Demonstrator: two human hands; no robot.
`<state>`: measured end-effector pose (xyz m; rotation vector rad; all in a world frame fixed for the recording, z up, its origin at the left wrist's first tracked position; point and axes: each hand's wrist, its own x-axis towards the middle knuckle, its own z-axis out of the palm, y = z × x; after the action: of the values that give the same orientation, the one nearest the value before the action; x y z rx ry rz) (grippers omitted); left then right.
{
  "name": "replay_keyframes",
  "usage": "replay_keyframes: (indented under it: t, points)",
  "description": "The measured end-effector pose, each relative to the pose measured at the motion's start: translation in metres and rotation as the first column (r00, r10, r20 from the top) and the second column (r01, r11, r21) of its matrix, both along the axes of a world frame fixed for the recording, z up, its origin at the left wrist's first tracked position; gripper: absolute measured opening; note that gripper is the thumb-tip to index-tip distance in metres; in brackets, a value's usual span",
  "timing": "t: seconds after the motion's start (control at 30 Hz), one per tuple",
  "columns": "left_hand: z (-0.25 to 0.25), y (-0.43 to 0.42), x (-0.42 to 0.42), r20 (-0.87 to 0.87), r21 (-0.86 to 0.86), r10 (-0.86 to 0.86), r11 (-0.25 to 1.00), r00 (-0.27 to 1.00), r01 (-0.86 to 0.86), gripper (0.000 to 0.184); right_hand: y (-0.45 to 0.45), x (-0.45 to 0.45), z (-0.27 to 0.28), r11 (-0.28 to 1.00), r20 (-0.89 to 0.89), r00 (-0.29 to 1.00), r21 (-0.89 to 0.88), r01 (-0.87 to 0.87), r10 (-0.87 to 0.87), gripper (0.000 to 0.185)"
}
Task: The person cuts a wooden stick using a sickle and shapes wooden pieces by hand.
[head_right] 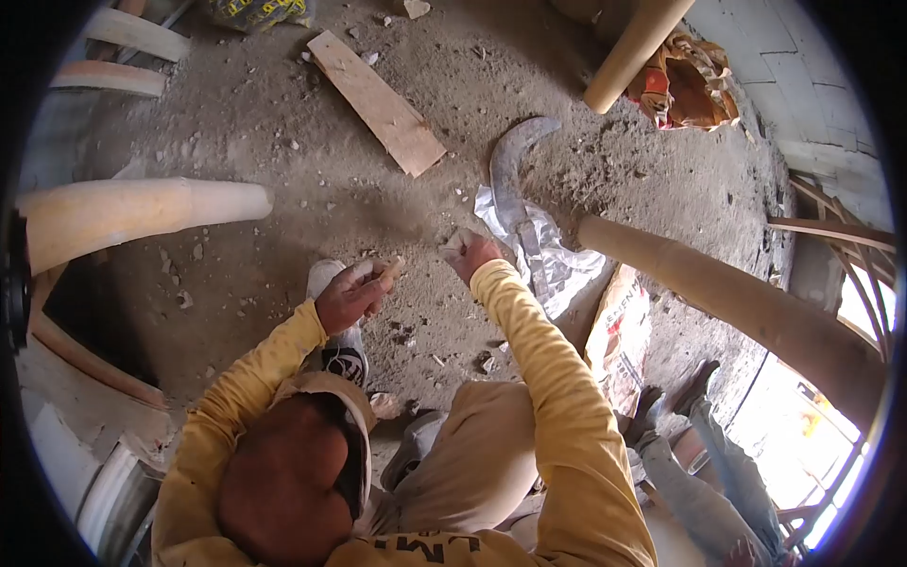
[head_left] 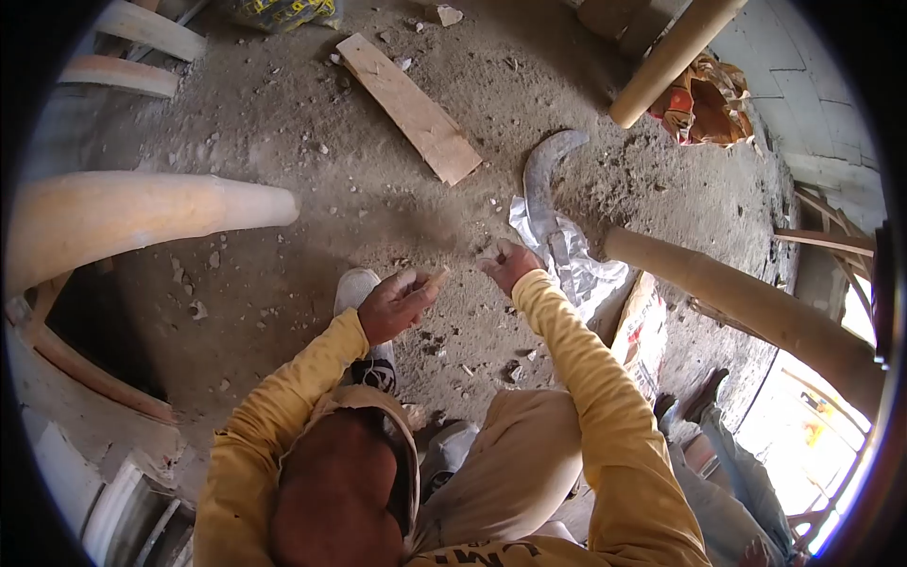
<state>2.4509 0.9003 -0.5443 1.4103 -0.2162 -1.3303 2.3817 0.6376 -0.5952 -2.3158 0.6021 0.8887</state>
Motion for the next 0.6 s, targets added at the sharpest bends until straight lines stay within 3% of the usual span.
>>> replay_keyframes:
  t: [0.03,0.07,0.1,0.13,0.2,0.27,0.33,0.43,0.5,0.6]
  points:
    - [0.005,-0.004,0.001,-0.001,-0.001,0.006,1.0,1.0,-0.006,0.041,0.0,-0.001,0.002,0.919,0.02,0.971,0.33,0.217,-0.237,0.026]
    - [0.011,-0.008,0.004,-0.034,-0.029,0.04,0.999,0.999,-0.041,0.041,0.003,0.0,0.013,0.688,-0.041,0.89,0.618,0.38,-0.455,0.024]
    - [0.017,-0.012,0.007,-0.065,-0.058,0.071,0.995,0.995,-0.075,0.041,0.008,-0.002,0.026,0.467,-0.09,0.764,0.744,0.478,-0.639,0.021]
    - [0.023,-0.014,0.01,-0.061,-0.062,0.073,0.995,0.995,-0.077,0.041,0.011,0.004,0.048,0.471,-0.085,0.766,0.744,0.474,-0.637,0.021]
    - [0.033,-0.018,0.014,-0.141,-0.196,0.069,0.976,0.988,-0.096,0.043,0.014,0.012,0.085,0.269,-0.202,0.681,0.812,0.518,-0.704,0.026]
    - [0.047,-0.024,0.018,-0.136,-0.206,0.056,0.975,0.989,-0.084,0.043,0.013,0.011,0.103,0.236,-0.21,0.683,0.835,0.498,-0.7,0.029]
    - [0.05,-0.026,0.019,-0.133,-0.214,0.043,0.974,0.99,-0.071,0.044,0.017,0.011,0.126,0.051,-0.286,0.609,0.878,0.475,-0.74,0.025]
    - [0.051,-0.025,0.016,-0.082,-0.277,0.071,0.957,0.994,-0.091,0.048,0.029,0.014,0.153,-0.022,-0.332,0.568,0.876,0.482,-0.753,0.02]
    - [0.056,-0.023,0.015,0.137,-0.3,0.085,0.953,0.987,-0.041,0.048,0.036,0.015,0.166,-0.047,-0.342,0.55,0.876,0.48,-0.762,0.018]
    - [0.062,-0.022,0.012,0.237,-0.356,0.154,0.932,0.959,-0.062,0.042,0.043,0.012,0.165,-0.119,-0.368,0.527,0.887,0.447,-0.766,0.016]
